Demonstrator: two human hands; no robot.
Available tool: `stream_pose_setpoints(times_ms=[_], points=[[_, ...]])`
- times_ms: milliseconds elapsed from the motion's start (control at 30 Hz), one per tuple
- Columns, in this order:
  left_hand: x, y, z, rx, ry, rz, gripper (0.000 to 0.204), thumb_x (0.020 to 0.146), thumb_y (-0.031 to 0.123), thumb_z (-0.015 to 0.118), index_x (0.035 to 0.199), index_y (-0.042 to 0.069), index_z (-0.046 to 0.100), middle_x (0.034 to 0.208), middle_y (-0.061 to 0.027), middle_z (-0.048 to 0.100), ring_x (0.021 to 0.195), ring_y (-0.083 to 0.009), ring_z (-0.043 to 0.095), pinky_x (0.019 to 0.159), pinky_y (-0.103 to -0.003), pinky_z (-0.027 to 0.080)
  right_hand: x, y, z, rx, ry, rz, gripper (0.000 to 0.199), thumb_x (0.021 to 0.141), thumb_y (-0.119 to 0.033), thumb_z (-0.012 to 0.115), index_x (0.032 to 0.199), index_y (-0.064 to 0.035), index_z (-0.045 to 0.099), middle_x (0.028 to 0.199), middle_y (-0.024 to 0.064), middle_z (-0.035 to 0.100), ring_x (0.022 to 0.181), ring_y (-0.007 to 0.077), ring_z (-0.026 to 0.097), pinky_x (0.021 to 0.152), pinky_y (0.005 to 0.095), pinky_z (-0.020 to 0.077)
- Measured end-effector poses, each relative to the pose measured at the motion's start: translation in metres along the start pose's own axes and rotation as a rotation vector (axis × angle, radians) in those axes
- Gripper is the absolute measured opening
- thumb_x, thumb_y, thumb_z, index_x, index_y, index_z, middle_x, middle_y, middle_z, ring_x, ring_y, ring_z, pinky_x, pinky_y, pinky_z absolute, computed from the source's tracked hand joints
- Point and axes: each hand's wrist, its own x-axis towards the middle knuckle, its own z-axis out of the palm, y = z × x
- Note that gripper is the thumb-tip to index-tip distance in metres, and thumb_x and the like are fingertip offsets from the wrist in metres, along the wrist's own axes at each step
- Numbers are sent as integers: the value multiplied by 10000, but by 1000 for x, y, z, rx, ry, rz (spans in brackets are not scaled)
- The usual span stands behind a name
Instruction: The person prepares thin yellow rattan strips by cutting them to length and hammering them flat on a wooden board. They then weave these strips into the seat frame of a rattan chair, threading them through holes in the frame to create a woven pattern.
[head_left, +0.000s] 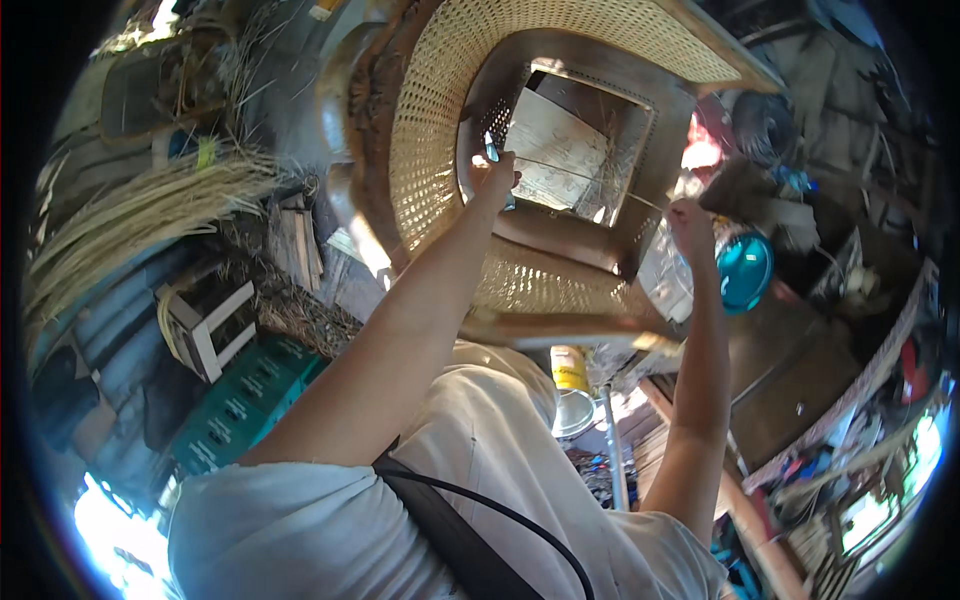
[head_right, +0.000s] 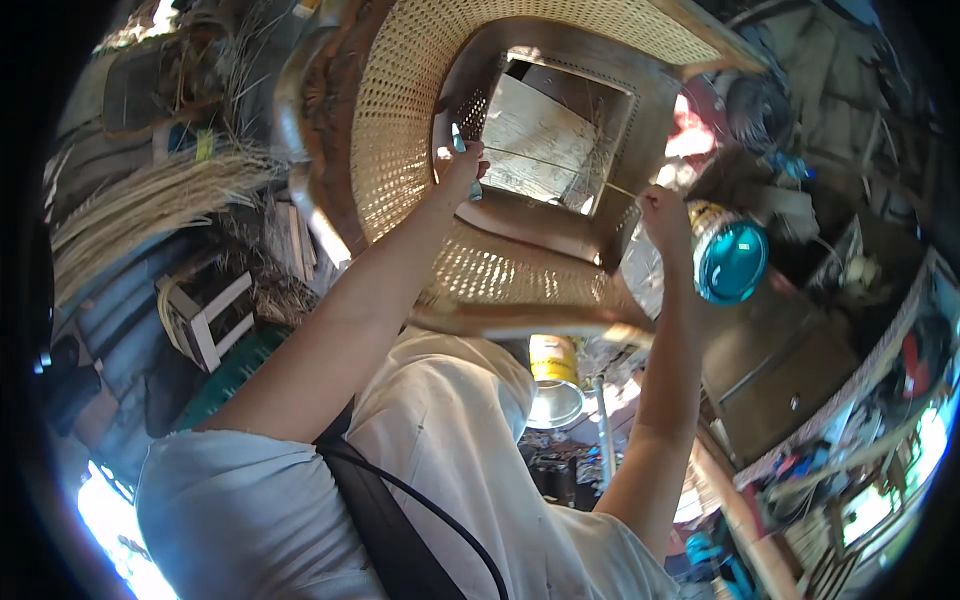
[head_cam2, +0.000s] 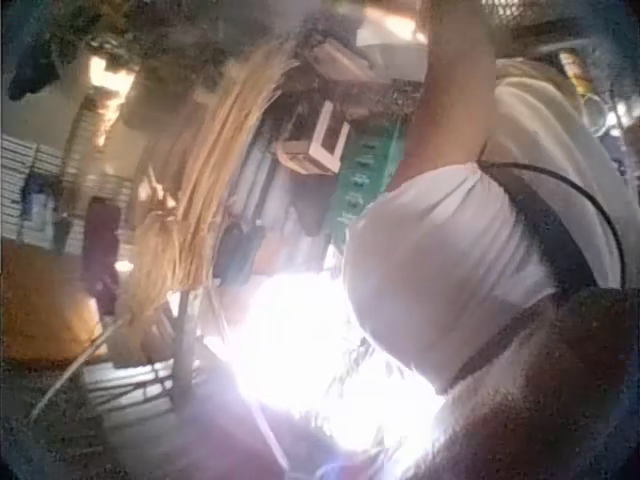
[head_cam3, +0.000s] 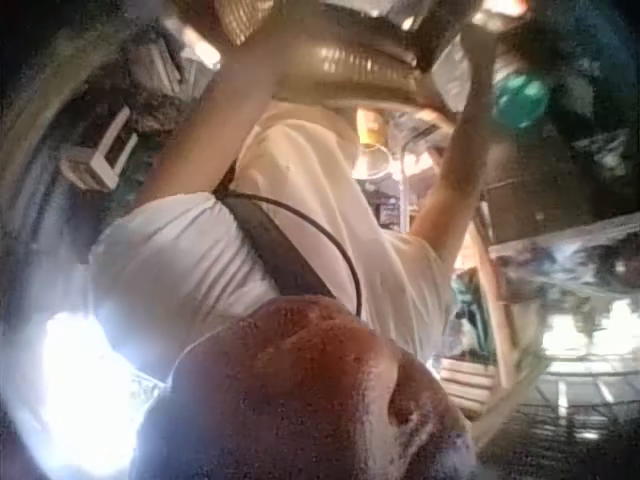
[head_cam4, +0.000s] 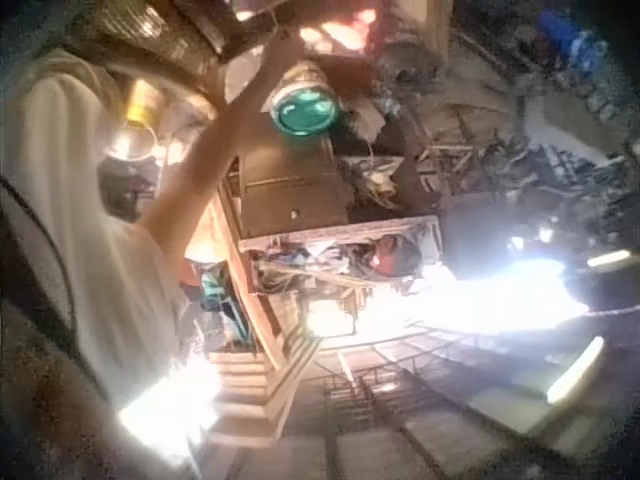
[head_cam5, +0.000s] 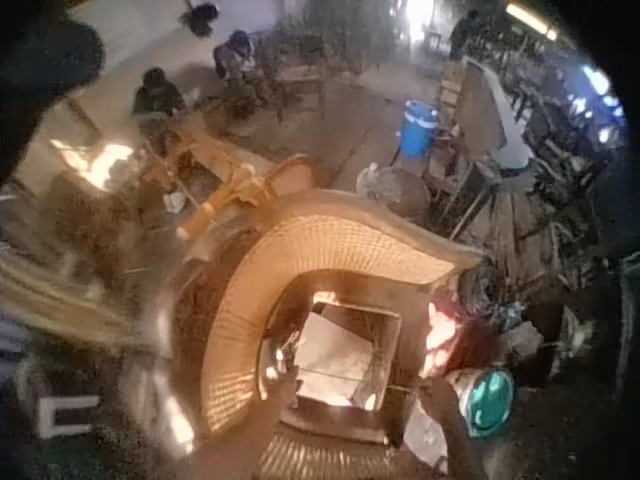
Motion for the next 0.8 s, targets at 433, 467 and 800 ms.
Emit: stream_pose_setpoints(times_ms=[433,467,800], points=[[160,-58,11,789,363,530,332,817,355,658,947,50,637,860,-163,645,850,-309,623,775,-447,475,125,80,148,35,-115,42,105,852,-126,601,852,-25,628,813,160,637,778,331,608,711,420,474],[156,-57,9,752,318,497,340,818,358,658,960,50,640,882,-169,646,878,-312,620,792,-447,473,127,82,151,37,-140,88,131,863,-145,601,869,-19,635,828,161,645,794,331,613,720,417,476],[138,-51,11,637,335,510,441,816,350,670,1117,33,614,950,-198,661,899,-345,635,822,-448,482,131,124,152,86,-176,66,193,857,-197,634,858,-4,648,797,165,655,739,336,625,682,410,478]])
